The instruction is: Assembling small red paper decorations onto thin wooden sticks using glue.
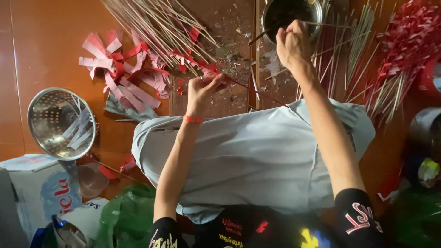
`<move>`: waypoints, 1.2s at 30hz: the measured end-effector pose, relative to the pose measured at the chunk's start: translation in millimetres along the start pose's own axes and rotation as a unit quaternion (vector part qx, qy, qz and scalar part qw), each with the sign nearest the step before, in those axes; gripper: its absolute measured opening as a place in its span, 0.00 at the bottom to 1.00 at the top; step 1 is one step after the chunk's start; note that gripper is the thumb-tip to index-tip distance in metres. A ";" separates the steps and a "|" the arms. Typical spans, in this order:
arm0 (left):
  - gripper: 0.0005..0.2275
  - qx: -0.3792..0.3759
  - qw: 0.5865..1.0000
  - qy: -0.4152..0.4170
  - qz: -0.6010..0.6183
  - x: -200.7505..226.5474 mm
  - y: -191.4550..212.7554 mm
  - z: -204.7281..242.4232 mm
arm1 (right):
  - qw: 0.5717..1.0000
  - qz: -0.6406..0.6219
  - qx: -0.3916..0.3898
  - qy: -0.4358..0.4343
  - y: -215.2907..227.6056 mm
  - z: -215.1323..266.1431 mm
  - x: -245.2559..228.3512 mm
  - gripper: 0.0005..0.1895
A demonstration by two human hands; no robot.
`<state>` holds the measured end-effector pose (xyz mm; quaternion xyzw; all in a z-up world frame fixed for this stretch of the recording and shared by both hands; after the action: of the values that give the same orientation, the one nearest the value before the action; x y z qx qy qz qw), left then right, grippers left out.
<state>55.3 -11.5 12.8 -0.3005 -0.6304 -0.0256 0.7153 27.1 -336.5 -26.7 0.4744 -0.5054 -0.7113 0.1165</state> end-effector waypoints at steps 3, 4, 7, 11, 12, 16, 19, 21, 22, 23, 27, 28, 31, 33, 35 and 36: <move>0.09 0.009 1.000 -0.011 -0.002 -3.1 8.2 -1.4 | 0.997 0.068 -0.004 0.021 -22.1 -25.5 15.7 0.22; 0.09 0.009 1.000 -0.011 -0.003 0.5 8.4 -4.9 | 0.998 0.067 -0.005 0.021 -20.1 -27.6 11.6 0.22; 0.09 0.028 0.999 0.015 -0.029 3.4 12.0 -8.1 | 0.994 0.091 -0.057 0.002 -24.0 -29.2 8.2 0.27; 0.09 0.038 0.999 0.022 -0.018 2.7 10.6 -10.5 | 0.985 0.138 -0.095 -0.031 -28.7 -35.1 9.9 0.39; 0.09 0.040 0.999 0.021 -0.001 2.6 8.2 -10.1 | 0.980 0.159 -0.108 -0.048 -28.5 -35.9 11.3 0.42; 0.08 0.034 0.999 0.023 0.009 0.2 7.2 -9.2 | 0.979 0.153 -0.118 -0.070 -21.4 -34.4 14.0 0.40; 0.08 0.031 0.999 0.015 0.023 3.6 7.1 -9.3 | 0.994 0.086 -0.059 -0.045 -6.7 -27.0 9.7 0.30; 0.08 0.049 0.999 0.018 0.013 1.4 12.5 -8.2 | 0.999 0.030 0.007 -0.022 13.3 -14.0 -0.8 0.21; 0.08 0.051 0.998 0.019 0.014 0.1 13.5 -8.4 | 0.999 0.032 0.005 -0.021 25.8 -4.5 -14.0 0.21; 0.09 0.054 0.998 0.017 0.009 -1.0 14.1 -9.7 | 1.000 -0.010 0.008 -0.003 40.7 4.9 -28.7 0.21; 0.09 0.064 0.997 0.021 0.023 -8.0 13.8 -11.2 | 0.990 -0.073 -0.020 0.116 62.8 58.6 -69.6 0.29; 0.09 0.063 0.997 0.020 0.025 -7.0 12.5 -11.6 | 0.990 -0.071 -0.019 0.116 68.1 76.0 -85.9 0.29; 0.09 0.058 0.998 0.037 -0.001 -5.9 8.5 -8.2 | 0.937 -0.125 0.030 0.324 86.9 133.6 -140.7 0.31; 0.10 0.034 0.999 0.008 0.011 1.7 4.7 -5.0 | 0.928 -0.102 0.001 0.359 83.8 154.3 -158.9 0.25; 0.10 0.043 0.998 0.024 -0.026 3.8 7.1 -2.9 | 0.926 -0.095 -0.014 0.366 77.2 161.7 -162.4 0.22; 0.10 0.048 0.996 0.040 -0.062 5.2 9.1 -3.7 | 0.924 -0.087 -0.026 0.372 73.4 163.8 -165.4 0.20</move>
<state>63.4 -4.0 13.9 -0.2246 -0.6194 -0.0513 0.7506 -39.3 -164.0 132.7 0.7438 -0.3637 -0.5041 0.2456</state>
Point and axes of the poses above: each hand's wrist, its own z-axis away from the middle knuckle, its own y-axis out of the back of the hand, x = y × z, the point moved 5 cm from there along -z, towards the middle knuckle, and after that the axes turned 12 degrees about -y, right-handed, at the moved point
